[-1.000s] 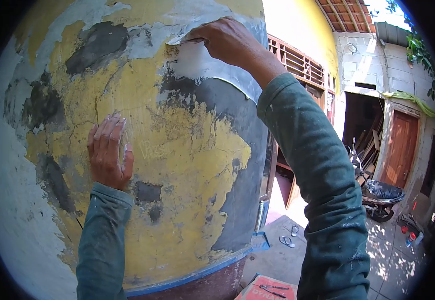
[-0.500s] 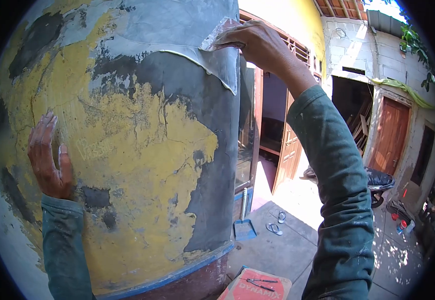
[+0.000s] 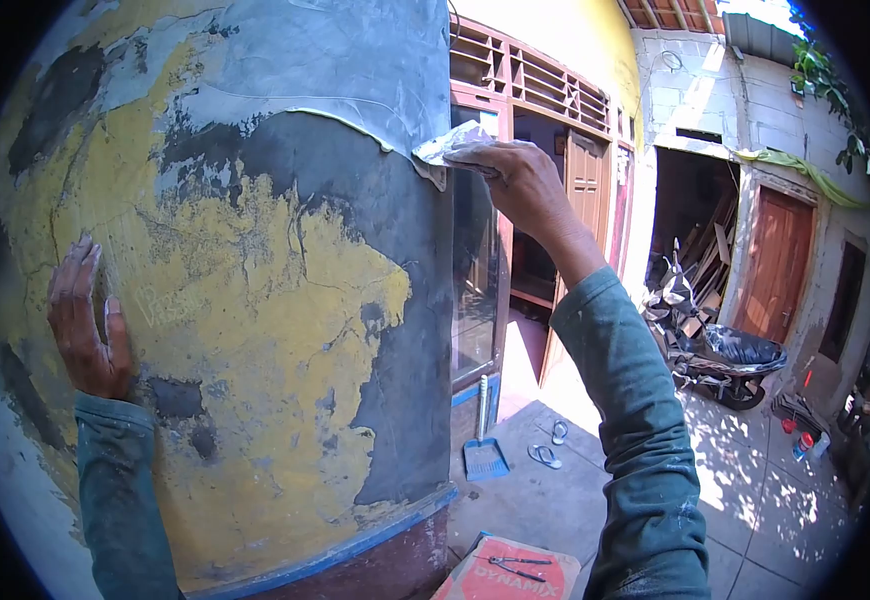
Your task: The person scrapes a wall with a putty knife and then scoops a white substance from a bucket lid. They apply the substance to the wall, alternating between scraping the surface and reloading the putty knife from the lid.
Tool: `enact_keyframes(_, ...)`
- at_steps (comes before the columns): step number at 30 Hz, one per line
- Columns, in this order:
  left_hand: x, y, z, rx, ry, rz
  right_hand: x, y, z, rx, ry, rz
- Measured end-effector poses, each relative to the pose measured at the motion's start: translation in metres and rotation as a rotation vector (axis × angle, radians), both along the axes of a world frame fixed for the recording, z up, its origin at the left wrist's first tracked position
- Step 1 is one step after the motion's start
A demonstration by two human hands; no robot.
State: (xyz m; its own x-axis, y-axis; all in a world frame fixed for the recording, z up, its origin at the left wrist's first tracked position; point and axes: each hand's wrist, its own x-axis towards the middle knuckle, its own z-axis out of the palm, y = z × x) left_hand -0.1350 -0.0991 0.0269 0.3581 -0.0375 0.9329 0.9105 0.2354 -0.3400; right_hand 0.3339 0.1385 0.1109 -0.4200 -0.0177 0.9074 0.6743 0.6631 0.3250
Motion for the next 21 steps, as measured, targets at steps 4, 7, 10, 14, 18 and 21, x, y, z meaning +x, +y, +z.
enact_keyframes(4, -0.002, -0.002, 0.000, 0.006, 0.000, 0.001, 0.012, -0.028, -0.004, -0.246, 0.053, 0.037)
enact_keyframes(7, 0.001, -0.003, 0.000, -0.004, -0.014, 0.013, 0.008, -0.039, 0.042, -0.078, 0.186, 0.120)
enact_keyframes(10, 0.000, -0.002, -0.001, -0.014, -0.016, 0.015, -0.002, -0.025, 0.107, 0.068, 0.355, -0.008)
enact_keyframes(14, 0.000, -0.002, -0.001, -0.013, -0.017, 0.011, -0.026, 0.008, 0.137, 0.210, 0.375, -0.194)
enact_keyframes(18, -0.002, -0.002, -0.001, -0.016, 0.000, 0.001, -0.051, 0.033, 0.105, 0.296, 0.306, -0.280)
enact_keyframes(21, -0.003, -0.001, -0.001, -0.013, -0.004, 0.008, -0.048, 0.026, 0.056, 0.318, 0.232, -0.243)
